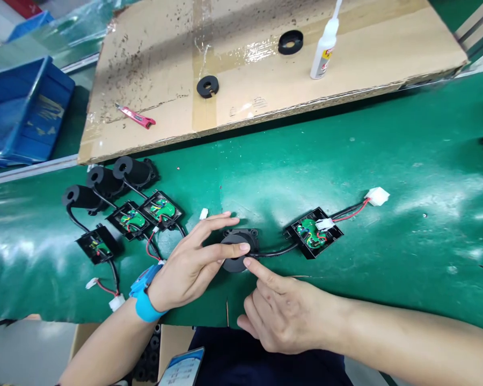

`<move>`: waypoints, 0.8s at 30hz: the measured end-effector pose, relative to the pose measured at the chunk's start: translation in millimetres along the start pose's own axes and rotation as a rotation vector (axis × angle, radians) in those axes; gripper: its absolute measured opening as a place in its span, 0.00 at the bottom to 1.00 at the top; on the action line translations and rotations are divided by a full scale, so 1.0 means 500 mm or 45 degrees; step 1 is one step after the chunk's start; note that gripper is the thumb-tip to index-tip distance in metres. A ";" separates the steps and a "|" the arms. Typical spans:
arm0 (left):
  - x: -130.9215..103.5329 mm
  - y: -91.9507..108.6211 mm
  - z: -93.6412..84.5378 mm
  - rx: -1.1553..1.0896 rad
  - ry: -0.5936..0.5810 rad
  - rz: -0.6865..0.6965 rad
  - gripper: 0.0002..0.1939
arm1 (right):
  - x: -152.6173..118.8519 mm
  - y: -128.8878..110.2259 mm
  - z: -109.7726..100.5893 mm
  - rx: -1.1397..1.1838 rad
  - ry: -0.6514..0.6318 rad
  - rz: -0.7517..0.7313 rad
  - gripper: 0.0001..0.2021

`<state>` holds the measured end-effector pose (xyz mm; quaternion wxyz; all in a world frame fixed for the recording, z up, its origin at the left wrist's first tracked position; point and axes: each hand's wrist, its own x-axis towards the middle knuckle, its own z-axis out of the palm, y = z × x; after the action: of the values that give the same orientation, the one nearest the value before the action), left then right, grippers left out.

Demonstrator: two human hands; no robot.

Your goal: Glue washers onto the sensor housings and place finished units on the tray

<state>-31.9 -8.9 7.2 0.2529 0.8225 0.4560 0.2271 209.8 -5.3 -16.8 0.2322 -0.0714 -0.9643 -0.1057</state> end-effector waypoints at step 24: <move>-0.004 0.000 -0.004 0.004 -0.054 0.000 0.25 | -0.007 -0.006 0.002 0.005 0.066 -0.043 0.22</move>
<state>-34.3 -10.0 8.4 0.2613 0.8274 0.4510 0.2091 211.8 -8.2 -19.5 0.2555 -0.0520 -0.9592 -0.1094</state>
